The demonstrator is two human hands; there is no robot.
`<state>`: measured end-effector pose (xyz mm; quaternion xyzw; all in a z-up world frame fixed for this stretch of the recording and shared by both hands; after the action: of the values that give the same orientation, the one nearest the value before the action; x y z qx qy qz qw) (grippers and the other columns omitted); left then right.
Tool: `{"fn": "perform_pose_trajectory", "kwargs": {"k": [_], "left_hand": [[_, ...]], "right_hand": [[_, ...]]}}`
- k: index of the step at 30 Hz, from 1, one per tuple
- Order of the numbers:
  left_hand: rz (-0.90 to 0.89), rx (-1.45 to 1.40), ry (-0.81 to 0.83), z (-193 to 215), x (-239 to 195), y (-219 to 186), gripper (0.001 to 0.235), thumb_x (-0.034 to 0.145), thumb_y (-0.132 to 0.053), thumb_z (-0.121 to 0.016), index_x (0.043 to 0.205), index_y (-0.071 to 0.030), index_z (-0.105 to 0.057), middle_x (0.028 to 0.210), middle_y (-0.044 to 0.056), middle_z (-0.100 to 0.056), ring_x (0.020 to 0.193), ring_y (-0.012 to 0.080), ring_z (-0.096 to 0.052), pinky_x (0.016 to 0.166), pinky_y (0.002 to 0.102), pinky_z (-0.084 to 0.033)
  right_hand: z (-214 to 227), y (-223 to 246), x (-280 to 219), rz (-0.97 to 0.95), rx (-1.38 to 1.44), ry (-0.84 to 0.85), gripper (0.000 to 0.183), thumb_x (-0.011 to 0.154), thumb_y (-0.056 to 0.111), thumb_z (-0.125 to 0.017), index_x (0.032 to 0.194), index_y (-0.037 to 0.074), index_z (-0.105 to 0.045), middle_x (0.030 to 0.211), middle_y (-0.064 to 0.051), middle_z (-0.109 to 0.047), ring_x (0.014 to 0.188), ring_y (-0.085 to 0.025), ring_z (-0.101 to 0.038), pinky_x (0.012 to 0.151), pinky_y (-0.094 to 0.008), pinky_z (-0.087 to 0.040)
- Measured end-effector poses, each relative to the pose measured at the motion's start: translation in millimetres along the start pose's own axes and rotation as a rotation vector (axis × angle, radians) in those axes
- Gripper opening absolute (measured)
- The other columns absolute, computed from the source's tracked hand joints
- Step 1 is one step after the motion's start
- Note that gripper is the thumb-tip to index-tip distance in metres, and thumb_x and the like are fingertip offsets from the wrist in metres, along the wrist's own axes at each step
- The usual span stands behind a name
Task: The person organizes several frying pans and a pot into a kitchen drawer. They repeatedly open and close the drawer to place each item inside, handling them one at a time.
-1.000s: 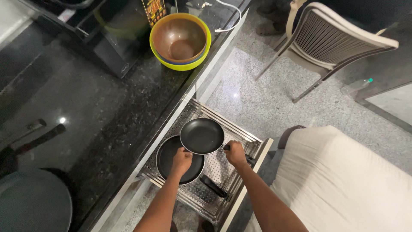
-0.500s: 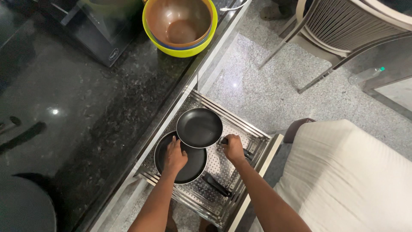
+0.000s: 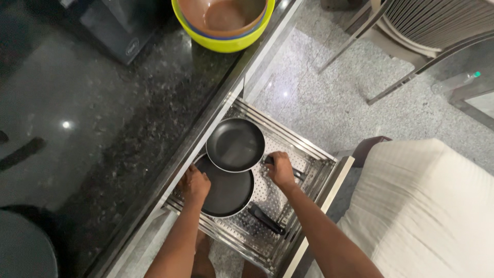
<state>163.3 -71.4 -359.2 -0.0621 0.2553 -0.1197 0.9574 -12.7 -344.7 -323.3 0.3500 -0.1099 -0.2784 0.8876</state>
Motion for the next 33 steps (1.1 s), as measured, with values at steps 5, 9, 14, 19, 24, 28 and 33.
{"fn": "perform_pose_trajectory", "kwargs": {"k": [5, 9, 14, 19, 24, 28, 33], "left_hand": [[-0.037, -0.375, -0.191, 2, -3, 22, 0.047, 0.102, -0.028, -0.053, 0.142, -0.003, -0.056, 0.14, 0.022, -0.06, 0.13, 0.0394, -0.056, 0.113, 0.05, -0.04], [0.02, -0.433, -0.209, 3, -1, 31, 0.044, 0.104, -0.033, -0.051, 0.134, -0.005, -0.063, 0.132, 0.021, -0.066, 0.123, 0.0395, -0.062, 0.108, 0.05, -0.043], [0.071, -0.474, -0.149, 6, 4, 25, 0.045, 0.105, -0.038, -0.051, 0.138, -0.008, -0.062, 0.134, 0.023, -0.063, 0.123, 0.0419, -0.059, 0.107, 0.052, -0.042], [0.109, -0.388, -0.148, 19, 3, 20, 0.039, 0.101, -0.035, -0.055, 0.13, -0.011, -0.066, 0.126, 0.02, -0.067, 0.115, 0.0401, -0.064, 0.099, 0.052, -0.048], [0.269, -0.331, -0.043, 7, 3, 35, 0.024, 0.098, -0.028, -0.061, 0.113, -0.012, -0.071, 0.114, 0.013, -0.075, 0.106, 0.0353, -0.07, 0.095, 0.05, -0.052], [0.206, -0.324, -0.075, -1, 4, 40, 0.019, 0.089, -0.02, -0.066, 0.104, -0.01, -0.073, 0.109, 0.01, -0.077, 0.106, 0.03, -0.073, 0.101, 0.049, -0.051], [0.193, -0.11, -0.066, -12, 2, 45, 0.019, 0.087, -0.022, -0.069, 0.099, -0.009, -0.076, 0.109, 0.015, -0.073, 0.114, 0.0338, -0.064, 0.112, 0.055, -0.037]], "right_hand": [[-10, 0, 9, -0.038, 0.0, 0.128, 0.03, 0.077, 0.001, -0.077, 0.106, 0.001, -0.07, 0.103, -0.019, -0.069, 0.106, -0.04, -0.059, 0.096, -0.047, -0.048], [-13, 13, 13, 0.036, 0.034, 0.175, 0.032, 0.075, -0.004, -0.075, 0.106, 0.003, -0.071, 0.105, -0.018, -0.07, 0.107, -0.038, -0.06, 0.097, -0.046, -0.049], [-17, 21, 15, -0.022, 0.052, 0.288, 0.031, 0.078, -0.006, -0.073, 0.107, 0.005, -0.072, 0.104, -0.016, -0.069, 0.103, -0.034, -0.062, 0.095, -0.043, -0.051], [-16, 35, 18, 0.068, 0.051, 0.359, 0.031, 0.078, -0.008, -0.071, 0.105, 0.007, -0.073, 0.097, -0.009, -0.074, 0.098, -0.03, -0.063, 0.09, -0.04, -0.052], [-19, 38, 18, 0.164, 0.06, 0.355, 0.034, 0.072, -0.005, -0.08, 0.103, 0.006, -0.072, 0.097, -0.009, -0.072, 0.097, -0.03, -0.062, 0.089, -0.041, -0.052], [-23, 34, 16, 0.183, 0.075, 0.341, 0.032, 0.073, -0.006, -0.078, 0.103, 0.006, -0.071, 0.098, -0.009, -0.072, 0.097, -0.03, -0.064, 0.09, -0.04, -0.053], [-26, 34, 12, 0.234, 0.052, 0.346, 0.034, 0.071, -0.006, -0.077, 0.102, 0.006, -0.071, 0.098, -0.01, -0.072, 0.096, -0.031, -0.065, 0.092, -0.041, -0.052]]}}
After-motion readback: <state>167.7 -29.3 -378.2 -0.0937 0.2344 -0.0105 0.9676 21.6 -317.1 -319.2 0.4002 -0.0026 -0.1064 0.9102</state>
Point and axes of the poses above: each hand's wrist, its own x-axis towards the middle knuckle, its own z-axis out of the back of the hand, y = z × x, the point moved 9 cm from there along x, towards the middle knuckle
